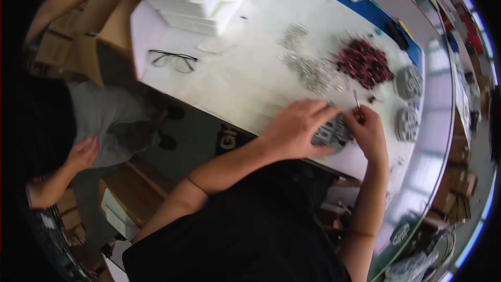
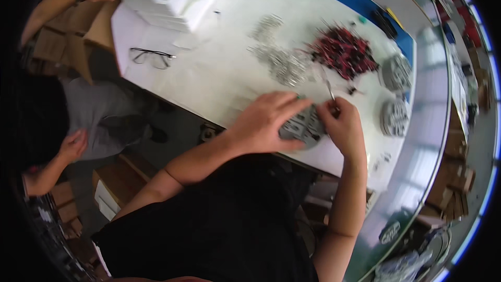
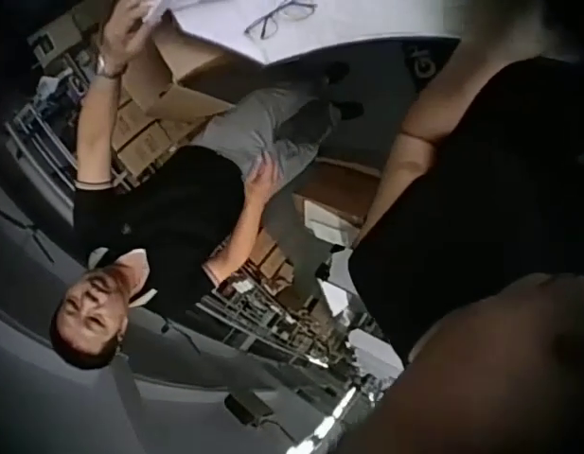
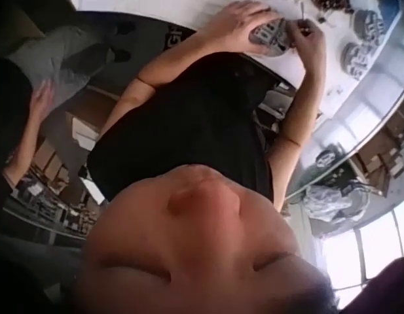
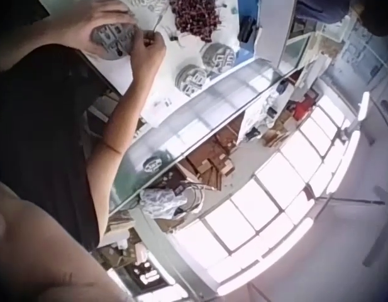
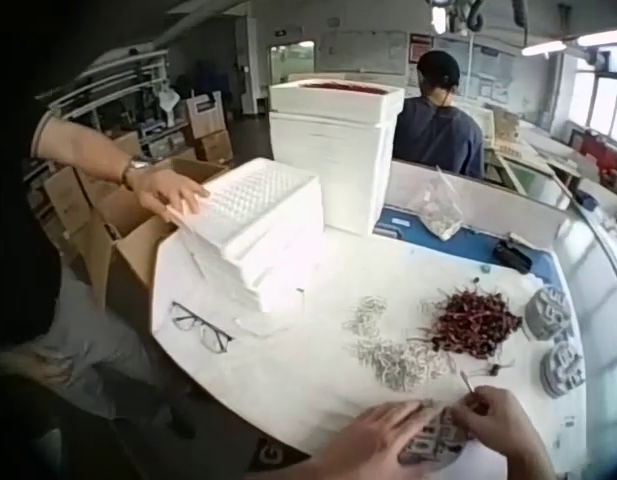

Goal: Assembling electronic components by inserting wires into a circular plastic base and connecting them to a green terminal block.

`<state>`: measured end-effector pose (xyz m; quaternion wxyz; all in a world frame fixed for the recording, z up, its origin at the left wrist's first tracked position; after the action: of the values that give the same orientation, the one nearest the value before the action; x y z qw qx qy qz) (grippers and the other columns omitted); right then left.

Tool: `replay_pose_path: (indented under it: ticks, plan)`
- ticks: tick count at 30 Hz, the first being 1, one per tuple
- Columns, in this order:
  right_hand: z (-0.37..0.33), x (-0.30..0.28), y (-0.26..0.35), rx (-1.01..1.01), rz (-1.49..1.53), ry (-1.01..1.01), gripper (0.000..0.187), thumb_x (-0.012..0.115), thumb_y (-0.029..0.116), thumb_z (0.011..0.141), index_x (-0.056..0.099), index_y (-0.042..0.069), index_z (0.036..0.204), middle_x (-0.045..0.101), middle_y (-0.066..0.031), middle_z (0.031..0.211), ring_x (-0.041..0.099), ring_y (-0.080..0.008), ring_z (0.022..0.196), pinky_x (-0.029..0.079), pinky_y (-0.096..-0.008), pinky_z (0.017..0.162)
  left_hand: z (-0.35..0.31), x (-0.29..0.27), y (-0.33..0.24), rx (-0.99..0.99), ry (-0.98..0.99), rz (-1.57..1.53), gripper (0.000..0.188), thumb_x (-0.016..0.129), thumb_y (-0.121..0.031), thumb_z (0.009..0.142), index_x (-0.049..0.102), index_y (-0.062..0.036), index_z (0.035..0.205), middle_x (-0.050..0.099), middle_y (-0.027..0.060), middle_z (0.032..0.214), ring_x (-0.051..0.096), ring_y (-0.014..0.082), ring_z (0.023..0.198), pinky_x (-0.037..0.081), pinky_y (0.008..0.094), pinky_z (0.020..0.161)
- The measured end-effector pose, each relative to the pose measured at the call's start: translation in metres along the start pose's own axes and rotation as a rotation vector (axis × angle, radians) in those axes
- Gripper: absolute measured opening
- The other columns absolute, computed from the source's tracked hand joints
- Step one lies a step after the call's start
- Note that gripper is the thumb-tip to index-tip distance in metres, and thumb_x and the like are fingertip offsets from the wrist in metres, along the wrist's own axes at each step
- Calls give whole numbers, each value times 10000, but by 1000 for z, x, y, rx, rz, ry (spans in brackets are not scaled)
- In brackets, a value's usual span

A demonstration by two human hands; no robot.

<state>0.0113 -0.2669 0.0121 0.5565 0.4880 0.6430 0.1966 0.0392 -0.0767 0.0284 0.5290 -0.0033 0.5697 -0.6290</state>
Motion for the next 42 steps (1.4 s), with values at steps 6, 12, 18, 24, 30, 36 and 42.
replay_pose_path:
  ticks: [6, 12, 18, 24, 30, 36, 42]
  plan:
    - [4, -4, -13, 41, 172, 22, 290, 711, 265, 1035, 749, -22, 1038, 665, 25, 826, 504, -21, 682, 381, -223, 600, 6, -19, 10, 23, -40, 29, 731, 887, -364, 821, 625, -76, 1440, 658, 186, 1289, 635, 366, 1204, 506, 447, 1041]
    - [-4, -10, -20, 53, 250, -53, 301, 704, 282, 1046, 751, -12, 1002, 654, 38, 790, 470, -10, 628, 346, -221, 554, 15, -31, 19, -61, -245, -284, 287, 772, -61, 923, 680, -6, 1190, 719, 110, 929, 699, 205, 846, 549, 306, 792]
    - [-7, -11, -22, 39, 293, -96, 305, 700, 286, 1048, 751, -4, 968, 640, 47, 740, 451, -10, 586, 327, -229, 517, 37, -22, 5, -93, -47, -224, 172, 745, -59, 947, 649, 0, 1078, 706, 68, 854, 657, 136, 766, 525, 284, 731]
    - [-8, -11, -28, 30, 306, -98, 314, 702, 295, 1046, 749, -5, 965, 638, 41, 736, 464, -14, 592, 337, -232, 519, 43, -20, 8, -89, -1, -285, 154, 763, -76, 942, 685, 1, 1052, 704, 63, 832, 649, 128, 742, 533, 290, 701]
    - [-6, -11, -28, -4, 317, -101, 324, 709, 306, 1042, 748, -6, 961, 629, 42, 725, 473, -18, 598, 345, -233, 522, 52, -9, 3, -29, 71, -219, 158, 761, -80, 946, 740, -2, 1083, 732, 92, 866, 682, 168, 756, 559, 311, 706]
    - [-6, -14, -30, 7, 351, -106, 325, 715, 306, 1041, 744, -6, 953, 620, 44, 720, 468, -18, 600, 342, -233, 523, 65, 4, -9, -92, 205, 44, 179, 759, -114, 945, 754, 2, 1080, 750, 138, 898, 718, 228, 731, 571, 329, 686]
    - [-5, -15, -33, -37, 385, -116, 314, 712, 290, 1047, 739, -7, 949, 616, 45, 722, 456, -18, 609, 337, -232, 529, 75, 11, -18, -136, 309, 161, 217, 782, -131, 915, 752, 2, 1084, 737, 146, 891, 719, 232, 716, 584, 336, 698]
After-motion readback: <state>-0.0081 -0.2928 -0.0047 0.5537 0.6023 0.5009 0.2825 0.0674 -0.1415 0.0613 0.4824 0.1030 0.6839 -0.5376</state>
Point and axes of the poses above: each hand's wrist, its own z-axis towards the middle knuckle, its own x-axis out of the palm, y = z × x, the point moved 8 cm from there along z, towards the middle knuckle
